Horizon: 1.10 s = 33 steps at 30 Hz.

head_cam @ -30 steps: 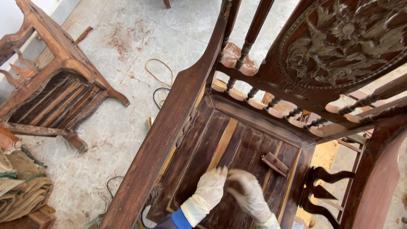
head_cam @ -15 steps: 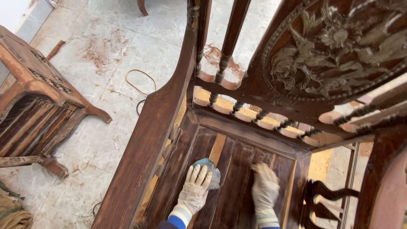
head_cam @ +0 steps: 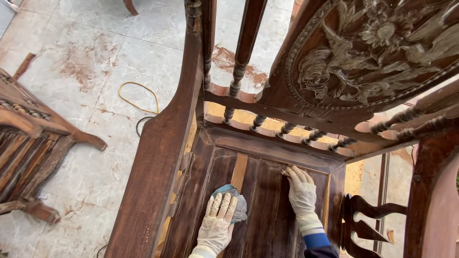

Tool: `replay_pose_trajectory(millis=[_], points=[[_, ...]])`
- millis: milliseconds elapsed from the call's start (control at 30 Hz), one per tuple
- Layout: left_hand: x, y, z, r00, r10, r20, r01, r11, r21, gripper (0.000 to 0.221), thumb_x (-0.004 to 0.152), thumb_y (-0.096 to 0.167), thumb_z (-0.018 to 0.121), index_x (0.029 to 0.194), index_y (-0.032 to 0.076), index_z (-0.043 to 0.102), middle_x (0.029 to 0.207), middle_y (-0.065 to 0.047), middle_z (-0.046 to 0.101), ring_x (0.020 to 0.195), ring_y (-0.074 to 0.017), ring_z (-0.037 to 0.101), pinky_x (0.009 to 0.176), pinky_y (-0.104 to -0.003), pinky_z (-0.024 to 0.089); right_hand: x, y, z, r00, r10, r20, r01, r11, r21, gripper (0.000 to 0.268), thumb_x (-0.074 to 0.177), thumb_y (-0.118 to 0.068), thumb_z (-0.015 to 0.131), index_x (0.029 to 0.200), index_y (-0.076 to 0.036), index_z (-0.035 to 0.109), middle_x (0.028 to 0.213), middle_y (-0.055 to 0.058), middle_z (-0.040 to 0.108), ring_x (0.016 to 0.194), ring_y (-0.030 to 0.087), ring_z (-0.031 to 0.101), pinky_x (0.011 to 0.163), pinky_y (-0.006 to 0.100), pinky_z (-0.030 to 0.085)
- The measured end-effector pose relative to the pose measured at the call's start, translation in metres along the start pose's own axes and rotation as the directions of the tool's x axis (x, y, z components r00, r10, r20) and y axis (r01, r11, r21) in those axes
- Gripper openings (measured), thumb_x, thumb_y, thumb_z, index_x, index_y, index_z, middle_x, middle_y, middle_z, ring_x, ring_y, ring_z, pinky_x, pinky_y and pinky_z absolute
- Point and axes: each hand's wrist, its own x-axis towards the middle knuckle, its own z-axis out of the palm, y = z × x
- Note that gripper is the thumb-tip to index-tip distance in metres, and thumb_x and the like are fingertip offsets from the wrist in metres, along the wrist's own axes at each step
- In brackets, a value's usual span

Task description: The person sands an ornate carved wooden chair, rubbing an abrasive pad and sanding block along the turned spindles, seat rails and seat slats, then uses a power orbital sander on the seat surface. The chair sits on a tiled outdoor work area with other wooden furniture nearby.

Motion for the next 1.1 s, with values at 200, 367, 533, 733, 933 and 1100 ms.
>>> replay_pose_trajectory(millis=[200,367,533,733,933,1100], points=[[0.000,-0.001,0.004,1.000,0.008,-0.016,-0.007,1.000,0.029,0.087,0.084,0.025,0.067,0.158,0.007,0.024,0.163,-0.019,0.026,0.149,-0.0421,0.020,0.122,-0.055,0.010,0.037,-0.110,0.056,0.999,0.007,0.051,-0.014,0.990,0.144,0.046,0.084,0.013,0.050,0.117,-0.014,0.069,0.116,0.010,0.073,0.111,0.029,0.069,0.099,0.044,0.056],[0.000,-0.002,0.005,0.996,-0.009,-0.089,0.011,0.999,0.030,0.084,0.082,0.024,0.067,0.155,0.007,0.030,0.161,-0.018,0.029,0.149,-0.0433,0.023,0.123,-0.053,0.012,0.029,-0.059,0.028,0.987,-0.136,0.084,0.116,0.971,0.210,0.037,0.090,0.001,0.060,0.122,-0.014,0.069,0.123,0.012,0.072,0.115,0.033,0.067,0.100,0.044,0.054],[0.002,0.004,-0.003,0.999,-0.034,-0.040,0.035,0.999,0.021,0.085,0.082,0.026,0.067,0.155,0.004,0.028,0.159,-0.022,0.027,0.147,-0.0456,0.023,0.122,-0.055,0.013,-0.038,0.006,-0.009,0.893,0.413,-0.179,-0.268,0.808,0.525,0.011,0.099,-0.006,0.068,0.108,-0.006,0.073,0.108,0.014,0.075,0.100,0.031,0.069,0.093,0.043,0.058],[0.005,0.003,0.003,0.999,-0.029,-0.022,0.030,0.997,0.068,0.085,0.083,0.029,0.066,0.153,0.002,0.027,0.158,-0.023,0.027,0.145,-0.0477,0.023,0.120,-0.057,0.013,-0.088,-0.058,0.006,0.996,-0.074,-0.059,0.081,0.990,0.116,0.040,0.093,0.002,0.051,0.130,-0.004,0.065,0.130,0.016,0.068,0.119,0.033,0.063,0.102,0.041,0.051],[0.000,0.000,0.007,0.997,-0.001,-0.082,0.008,0.996,0.089,0.085,0.084,0.028,0.067,0.155,0.005,0.028,0.159,-0.020,0.029,0.146,-0.0453,0.024,0.122,-0.055,0.014,-0.048,-0.014,0.023,0.998,0.055,-0.022,-0.055,0.998,-0.032,0.040,0.096,-0.001,0.058,0.136,-0.006,0.061,0.138,0.012,0.062,0.125,0.035,0.060,0.111,0.042,0.046],[0.005,0.002,0.000,0.995,-0.083,0.046,0.081,0.995,0.051,0.089,0.083,0.027,0.067,0.159,0.008,0.024,0.165,-0.020,0.025,0.152,-0.0460,0.019,0.121,-0.055,0.012,-0.068,-0.033,0.001,0.998,0.064,-0.020,-0.065,0.998,-0.023,0.051,0.083,0.006,0.059,0.133,-0.006,0.062,0.133,0.014,0.064,0.118,0.037,0.061,0.102,0.044,0.051]])
